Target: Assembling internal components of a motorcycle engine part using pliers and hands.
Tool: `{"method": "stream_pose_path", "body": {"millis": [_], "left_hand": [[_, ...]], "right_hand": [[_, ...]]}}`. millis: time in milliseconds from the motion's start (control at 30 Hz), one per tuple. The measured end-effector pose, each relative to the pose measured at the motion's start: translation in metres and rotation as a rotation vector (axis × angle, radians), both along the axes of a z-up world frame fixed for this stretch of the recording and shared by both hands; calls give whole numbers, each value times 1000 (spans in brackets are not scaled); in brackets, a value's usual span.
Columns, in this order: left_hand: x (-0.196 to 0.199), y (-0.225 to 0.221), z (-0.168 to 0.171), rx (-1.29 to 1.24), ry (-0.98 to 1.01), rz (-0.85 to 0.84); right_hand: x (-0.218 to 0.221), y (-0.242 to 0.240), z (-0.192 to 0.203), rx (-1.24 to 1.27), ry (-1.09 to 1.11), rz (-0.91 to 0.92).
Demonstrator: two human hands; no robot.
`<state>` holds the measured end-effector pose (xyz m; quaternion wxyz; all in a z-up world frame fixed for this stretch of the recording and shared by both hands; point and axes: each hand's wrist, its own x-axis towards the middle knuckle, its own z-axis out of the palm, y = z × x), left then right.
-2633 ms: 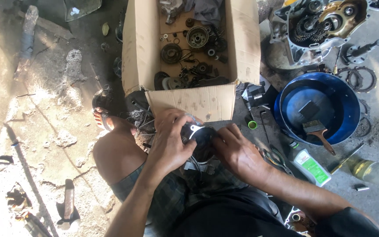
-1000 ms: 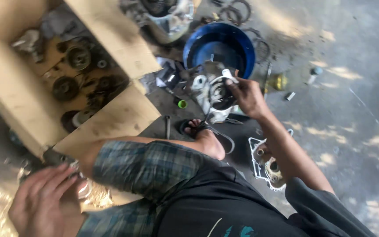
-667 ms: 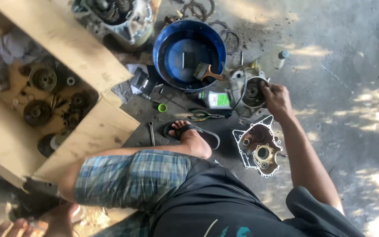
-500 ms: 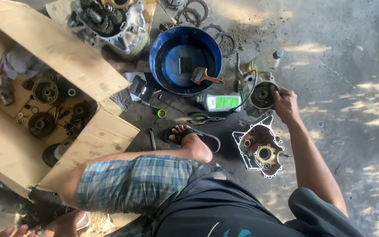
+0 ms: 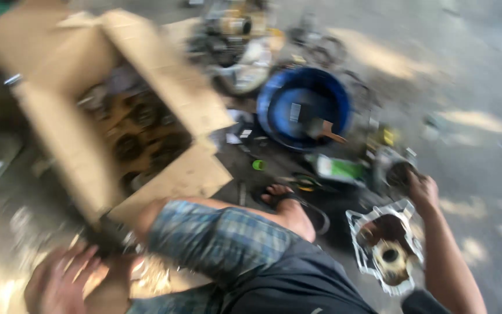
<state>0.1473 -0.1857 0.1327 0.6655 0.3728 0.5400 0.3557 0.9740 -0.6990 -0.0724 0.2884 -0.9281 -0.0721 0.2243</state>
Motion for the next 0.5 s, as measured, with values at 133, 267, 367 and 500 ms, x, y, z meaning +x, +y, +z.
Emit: {"method": "stream_pose_path", "body": {"millis": [133,267,367,500], "left_hand": [[110,-41,117,146,168,112],[119,-27,132,75,189,57],[136,-15,148,42,294,6],[119,3,120,110,292,-13]], "right_hand": [[60,-17,-59,-1,-40,138],[103,7,-52,-77,-3,407],[116,42,-24,-150,7,577],[138,86,-8,-264,10,790]]}}
